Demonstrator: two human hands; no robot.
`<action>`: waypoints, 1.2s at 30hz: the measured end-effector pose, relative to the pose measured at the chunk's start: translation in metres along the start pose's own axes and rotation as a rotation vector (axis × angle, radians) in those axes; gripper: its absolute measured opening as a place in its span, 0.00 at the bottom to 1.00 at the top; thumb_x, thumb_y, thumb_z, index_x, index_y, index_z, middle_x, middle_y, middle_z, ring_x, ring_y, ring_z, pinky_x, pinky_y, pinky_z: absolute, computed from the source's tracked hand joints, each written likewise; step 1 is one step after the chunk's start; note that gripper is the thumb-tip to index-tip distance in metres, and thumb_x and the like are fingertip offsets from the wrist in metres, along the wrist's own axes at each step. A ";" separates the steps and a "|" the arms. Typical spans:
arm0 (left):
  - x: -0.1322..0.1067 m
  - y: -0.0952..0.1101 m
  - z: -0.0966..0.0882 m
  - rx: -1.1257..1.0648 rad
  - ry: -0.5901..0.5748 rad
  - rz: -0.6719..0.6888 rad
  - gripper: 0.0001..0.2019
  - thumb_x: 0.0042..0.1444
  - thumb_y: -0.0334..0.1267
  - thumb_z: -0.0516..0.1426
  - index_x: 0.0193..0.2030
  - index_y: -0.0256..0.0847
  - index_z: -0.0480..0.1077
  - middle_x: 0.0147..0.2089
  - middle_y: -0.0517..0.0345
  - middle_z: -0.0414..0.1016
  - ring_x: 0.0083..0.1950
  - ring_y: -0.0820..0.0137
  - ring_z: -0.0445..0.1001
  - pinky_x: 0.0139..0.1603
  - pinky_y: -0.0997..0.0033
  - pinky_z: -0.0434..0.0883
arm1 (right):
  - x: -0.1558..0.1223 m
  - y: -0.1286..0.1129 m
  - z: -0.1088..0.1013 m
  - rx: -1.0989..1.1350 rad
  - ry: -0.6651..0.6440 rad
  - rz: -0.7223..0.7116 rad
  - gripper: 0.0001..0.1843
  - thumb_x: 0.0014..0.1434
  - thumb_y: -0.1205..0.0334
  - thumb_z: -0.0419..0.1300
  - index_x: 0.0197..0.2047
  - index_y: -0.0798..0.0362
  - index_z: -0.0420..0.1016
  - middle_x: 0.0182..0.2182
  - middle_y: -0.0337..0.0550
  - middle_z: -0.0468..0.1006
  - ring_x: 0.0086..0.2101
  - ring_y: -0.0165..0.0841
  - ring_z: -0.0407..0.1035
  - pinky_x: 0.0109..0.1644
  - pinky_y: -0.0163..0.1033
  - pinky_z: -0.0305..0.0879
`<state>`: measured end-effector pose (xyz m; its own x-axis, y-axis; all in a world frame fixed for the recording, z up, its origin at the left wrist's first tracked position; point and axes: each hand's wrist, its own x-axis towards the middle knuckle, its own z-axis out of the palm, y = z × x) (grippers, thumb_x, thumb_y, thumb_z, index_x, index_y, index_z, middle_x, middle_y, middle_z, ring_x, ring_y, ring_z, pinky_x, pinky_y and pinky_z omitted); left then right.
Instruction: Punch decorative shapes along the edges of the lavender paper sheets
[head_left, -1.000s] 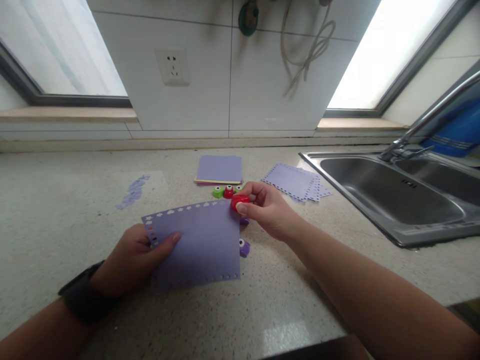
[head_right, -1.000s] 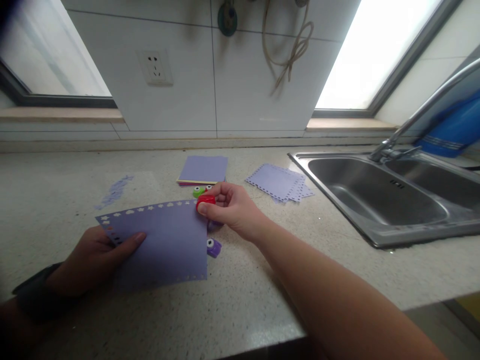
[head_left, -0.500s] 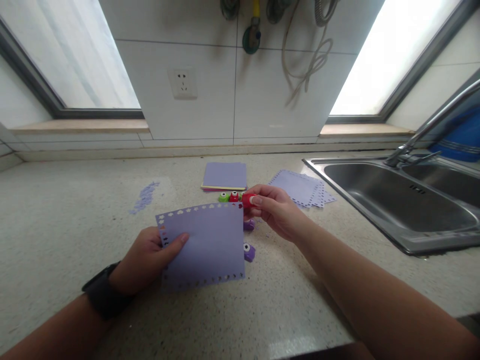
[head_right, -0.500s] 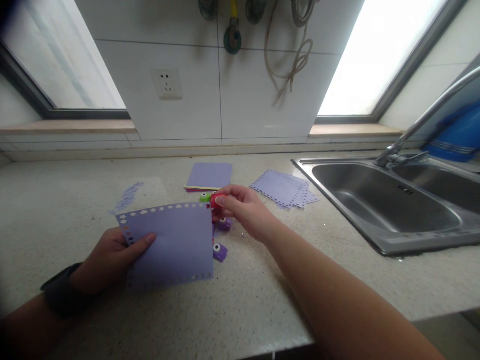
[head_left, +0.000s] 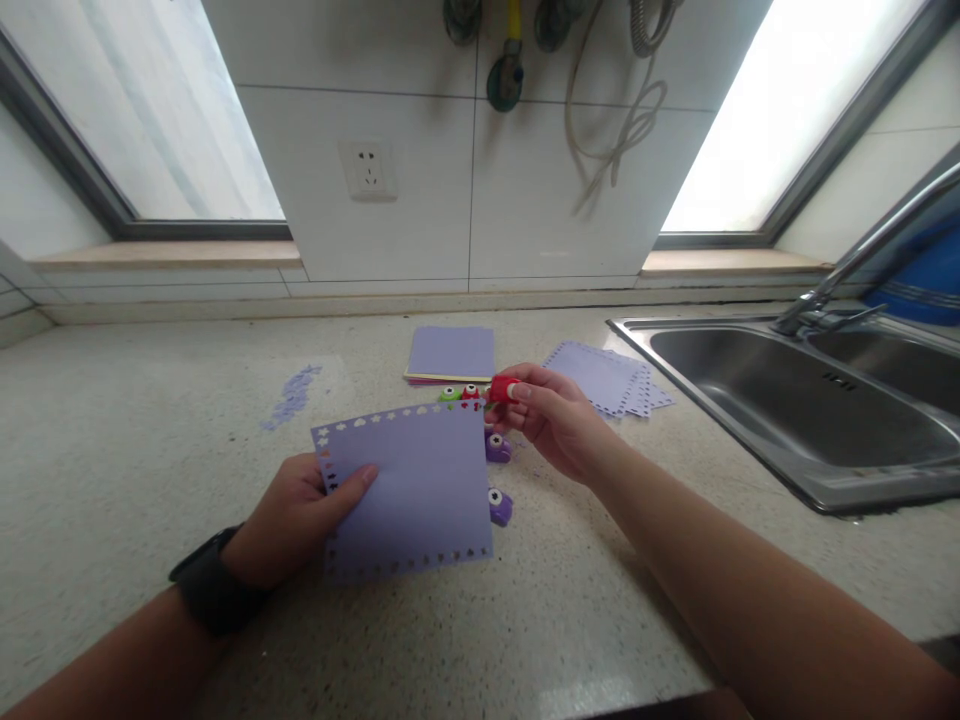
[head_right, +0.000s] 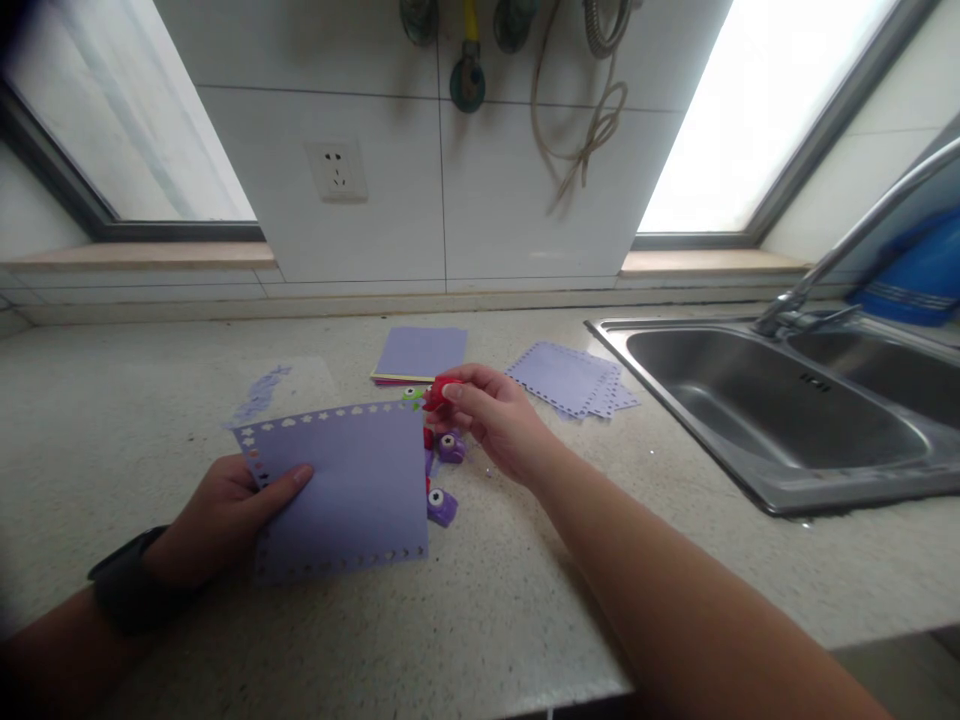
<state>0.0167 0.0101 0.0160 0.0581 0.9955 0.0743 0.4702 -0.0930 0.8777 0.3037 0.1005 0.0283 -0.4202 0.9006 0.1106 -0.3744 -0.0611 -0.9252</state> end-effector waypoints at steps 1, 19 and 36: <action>0.000 -0.001 0.000 -0.010 -0.007 -0.007 0.09 0.57 0.43 0.61 0.31 0.44 0.80 0.32 0.57 0.85 0.31 0.62 0.80 0.29 0.69 0.77 | 0.000 0.000 0.000 0.005 0.007 -0.008 0.13 0.56 0.56 0.74 0.40 0.52 0.79 0.33 0.42 0.83 0.33 0.33 0.79 0.39 0.40 0.75; 0.000 -0.009 0.001 -0.102 0.008 -0.045 0.10 0.59 0.44 0.62 0.33 0.42 0.80 0.32 0.56 0.85 0.29 0.63 0.78 0.27 0.70 0.75 | -0.005 0.000 0.004 0.060 -0.095 -0.072 0.12 0.56 0.59 0.74 0.40 0.50 0.78 0.34 0.39 0.83 0.32 0.31 0.76 0.40 0.40 0.71; 0.001 -0.004 0.001 -0.059 0.023 -0.007 0.09 0.58 0.43 0.62 0.30 0.43 0.79 0.33 0.56 0.86 0.32 0.63 0.80 0.31 0.69 0.77 | -0.005 0.002 0.008 -0.014 -0.087 -0.010 0.11 0.56 0.58 0.74 0.40 0.52 0.81 0.32 0.40 0.81 0.31 0.30 0.74 0.37 0.39 0.67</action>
<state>0.0155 0.0116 0.0122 0.0343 0.9963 0.0787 0.4179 -0.0859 0.9044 0.2990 0.0926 0.0290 -0.4868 0.8604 0.1508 -0.3680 -0.0455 -0.9287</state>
